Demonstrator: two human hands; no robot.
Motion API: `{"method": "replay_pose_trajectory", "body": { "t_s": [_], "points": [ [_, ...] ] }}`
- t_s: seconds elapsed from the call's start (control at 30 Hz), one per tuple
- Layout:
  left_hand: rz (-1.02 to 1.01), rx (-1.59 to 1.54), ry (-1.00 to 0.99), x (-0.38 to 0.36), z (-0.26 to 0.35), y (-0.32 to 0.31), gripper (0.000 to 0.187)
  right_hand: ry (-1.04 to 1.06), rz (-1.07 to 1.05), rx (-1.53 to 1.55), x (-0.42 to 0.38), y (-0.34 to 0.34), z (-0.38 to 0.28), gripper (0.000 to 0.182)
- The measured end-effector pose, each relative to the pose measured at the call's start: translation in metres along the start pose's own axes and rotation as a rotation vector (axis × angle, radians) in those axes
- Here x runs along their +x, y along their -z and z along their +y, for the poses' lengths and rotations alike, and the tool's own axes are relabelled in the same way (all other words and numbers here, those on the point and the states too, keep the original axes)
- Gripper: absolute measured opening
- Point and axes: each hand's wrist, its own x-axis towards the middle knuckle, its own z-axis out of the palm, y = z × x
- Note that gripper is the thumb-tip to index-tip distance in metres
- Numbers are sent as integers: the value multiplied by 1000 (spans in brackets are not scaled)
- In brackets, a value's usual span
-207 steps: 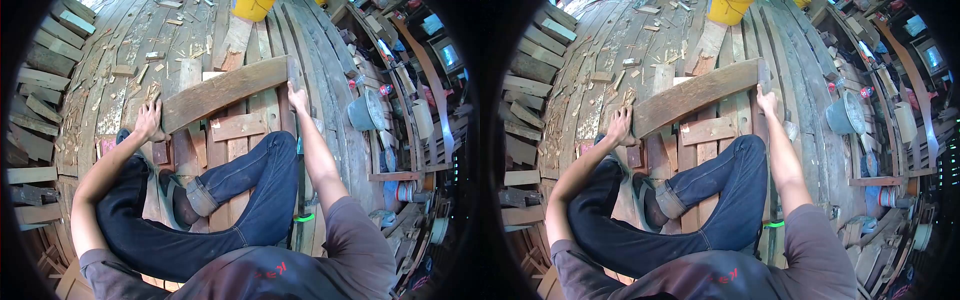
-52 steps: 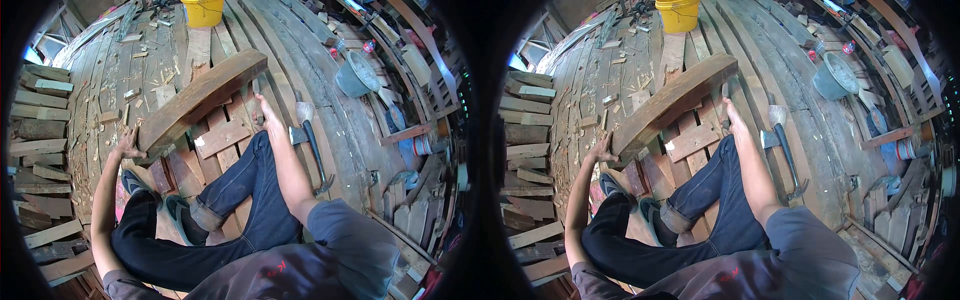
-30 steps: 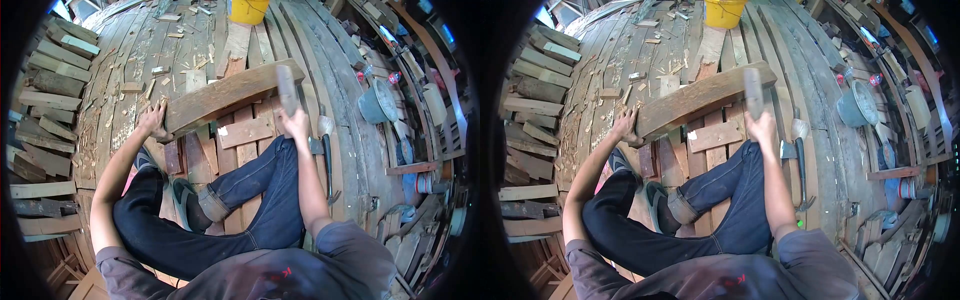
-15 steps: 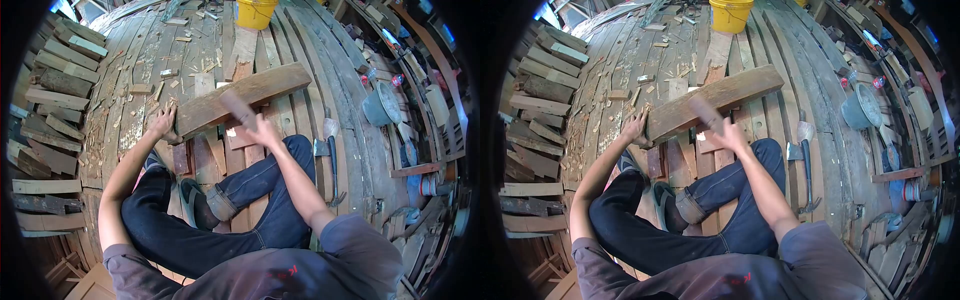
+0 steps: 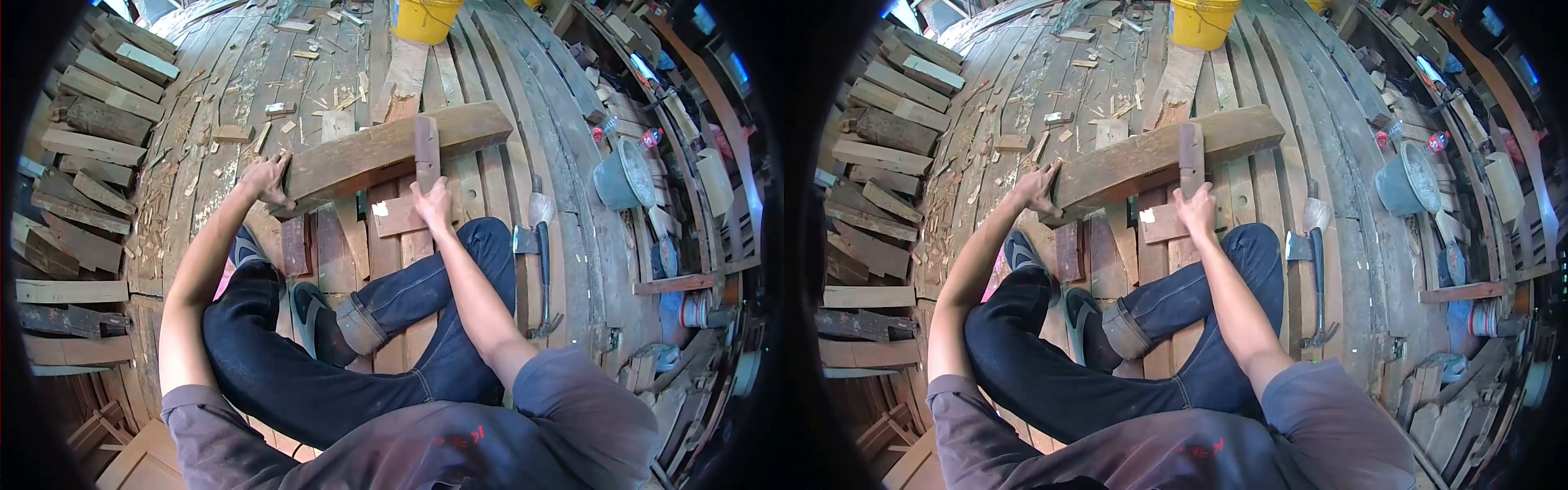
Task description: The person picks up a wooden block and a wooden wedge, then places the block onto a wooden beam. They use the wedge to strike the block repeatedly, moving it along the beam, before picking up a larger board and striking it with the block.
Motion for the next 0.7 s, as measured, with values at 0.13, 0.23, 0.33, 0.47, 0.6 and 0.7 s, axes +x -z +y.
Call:
{"method": "replay_pose_trajectory", "body": {
  "t_s": [0.13,0.23,0.33,0.47,0.6,0.7],
  "points": [
    [-49,-75,-40,10,-6,8,134,351,-345,-27,-40,3,-19,73],
    [-114,-87,-28,12,-8,16,124,263,-317,-113,-27,20,-24,72],
    [-180,-195,6,11,-6,17,121,8,-9,38,2,16,-6,82],
    [-142,-225,-60,19,-14,8,119,232,-203,-126,-30,8,-23,83],
    [-152,-274,-68,21,-15,7,119,359,-274,-104,-13,25,-17,76],
    [-202,-247,-18,9,-3,19,118,84,87,-45,0,27,-14,66]
  ]
}}
